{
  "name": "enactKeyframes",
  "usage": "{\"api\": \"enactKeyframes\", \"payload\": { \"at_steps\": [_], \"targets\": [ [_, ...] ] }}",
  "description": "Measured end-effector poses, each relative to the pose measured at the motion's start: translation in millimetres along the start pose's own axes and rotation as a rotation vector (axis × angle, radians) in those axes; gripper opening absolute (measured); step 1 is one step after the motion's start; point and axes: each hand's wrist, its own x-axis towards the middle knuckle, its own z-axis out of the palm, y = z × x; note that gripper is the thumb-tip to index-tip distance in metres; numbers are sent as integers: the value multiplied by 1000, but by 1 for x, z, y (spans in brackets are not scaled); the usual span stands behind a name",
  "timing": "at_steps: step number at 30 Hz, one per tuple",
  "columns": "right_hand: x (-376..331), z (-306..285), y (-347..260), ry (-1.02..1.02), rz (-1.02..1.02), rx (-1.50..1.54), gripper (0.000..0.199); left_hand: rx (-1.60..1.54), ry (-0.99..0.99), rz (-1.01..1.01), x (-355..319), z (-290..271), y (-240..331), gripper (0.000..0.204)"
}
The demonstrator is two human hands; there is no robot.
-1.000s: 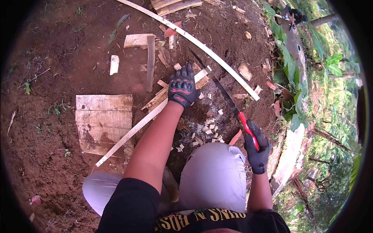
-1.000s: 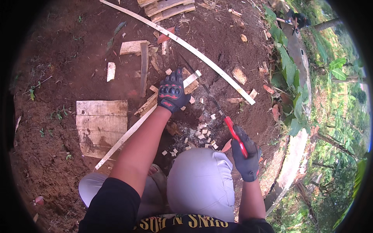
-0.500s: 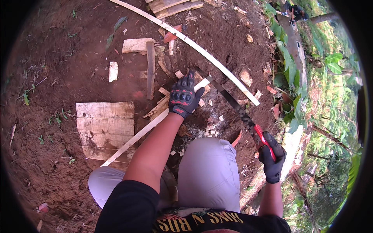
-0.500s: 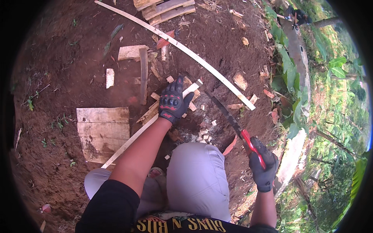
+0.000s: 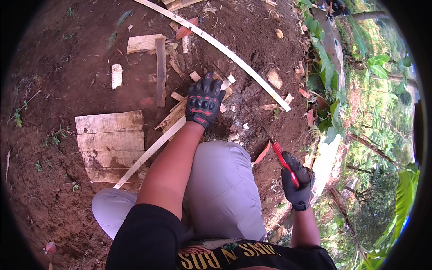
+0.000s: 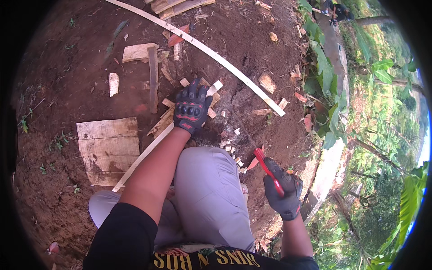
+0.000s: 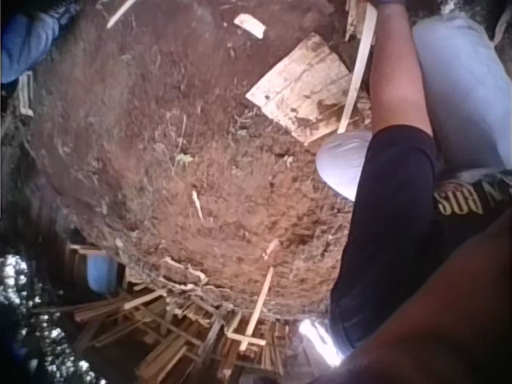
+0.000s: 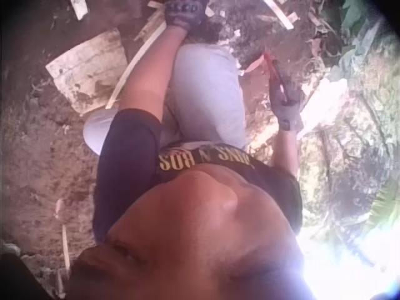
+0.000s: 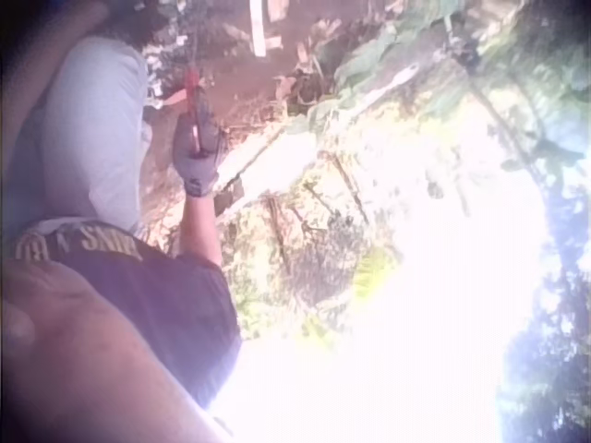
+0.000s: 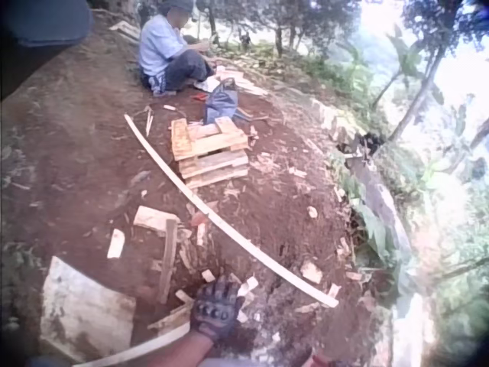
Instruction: The person sits on the ground and uses a hand saw to cut a long, thin piece of wood. They hold the wood steady with one hand while sawing with the other, creating small wood chips.
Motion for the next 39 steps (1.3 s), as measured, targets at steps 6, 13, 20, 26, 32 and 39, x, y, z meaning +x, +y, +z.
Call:
{"api": "enactKeyframes", "payload": {
  "at_steps": [6,13,20,26,32,39],
  "targets": [
    [42,47,15,-29,113,170,43,-8,6,-2,3,0,0,43],
    [-14,-1,16,-58,7,-81,43,3,24,-19,1,0,-1,43],
    [56,52,27,-83,-29,85,43,25,10,16,3,3,0,45],
    [97,105,39,55,-35,359,42,15,24,4,7,4,3,44],
    [-12,-11,27,-183,103,-69,36,24,35,-11,6,4,0,43],
    [111,92,33,-1,106,407,38,26,18,0,5,4,3,46]
  ]
}}
